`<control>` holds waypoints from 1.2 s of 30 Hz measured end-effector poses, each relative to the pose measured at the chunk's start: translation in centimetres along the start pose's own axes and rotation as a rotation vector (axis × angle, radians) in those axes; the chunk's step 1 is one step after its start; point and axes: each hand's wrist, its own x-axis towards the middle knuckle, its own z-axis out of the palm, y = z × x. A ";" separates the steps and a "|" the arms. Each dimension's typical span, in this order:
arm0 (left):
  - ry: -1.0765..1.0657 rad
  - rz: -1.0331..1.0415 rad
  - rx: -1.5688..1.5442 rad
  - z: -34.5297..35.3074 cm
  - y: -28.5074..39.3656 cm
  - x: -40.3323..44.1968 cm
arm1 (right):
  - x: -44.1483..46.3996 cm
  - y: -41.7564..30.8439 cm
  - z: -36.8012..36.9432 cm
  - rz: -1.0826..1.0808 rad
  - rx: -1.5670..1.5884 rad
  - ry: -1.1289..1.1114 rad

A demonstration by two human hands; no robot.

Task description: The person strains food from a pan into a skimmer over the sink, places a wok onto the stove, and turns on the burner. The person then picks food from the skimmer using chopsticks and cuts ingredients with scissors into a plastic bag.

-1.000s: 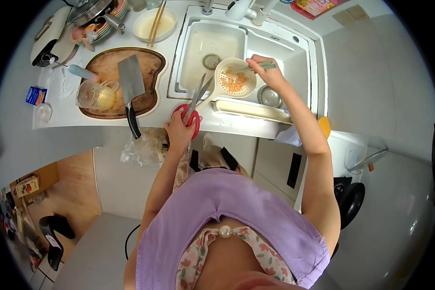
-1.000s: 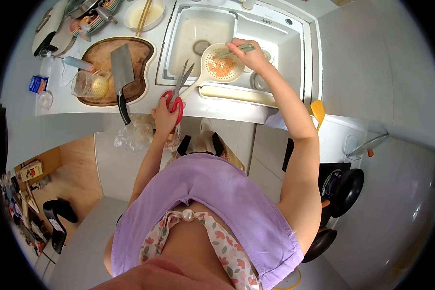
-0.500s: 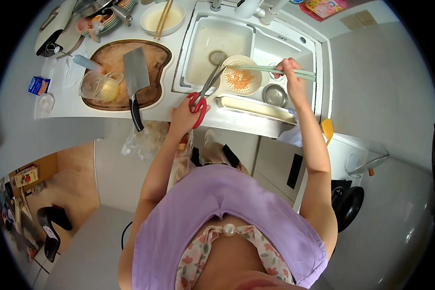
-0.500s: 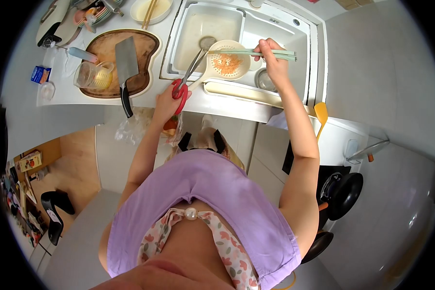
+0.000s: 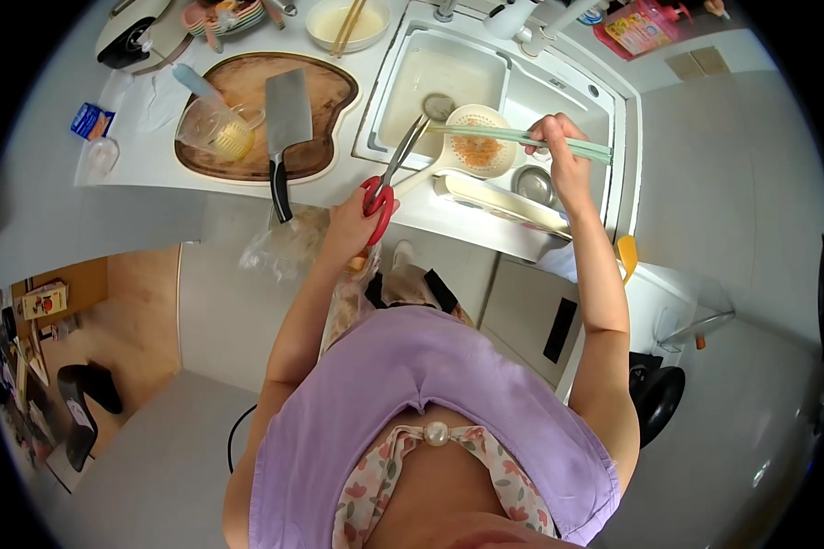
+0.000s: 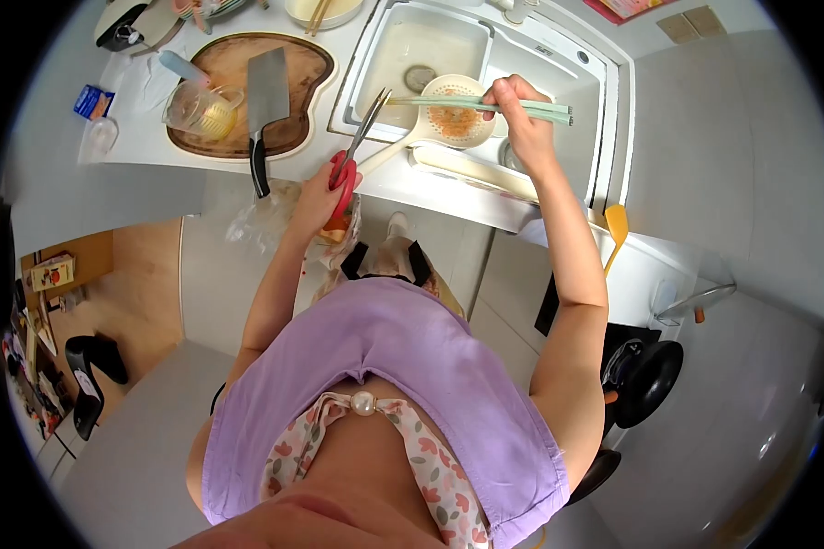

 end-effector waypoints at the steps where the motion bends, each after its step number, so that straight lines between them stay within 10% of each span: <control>1: 0.015 0.003 -0.009 -0.2 -0.2 -0.4 | 0.0 -0.2 0.4 0.000 0.013 -0.012; 36: -0.067 -0.208 -0.172 -5.5 -11.8 -17.6 | -7.8 -2.3 14.1 0.136 -0.035 -0.360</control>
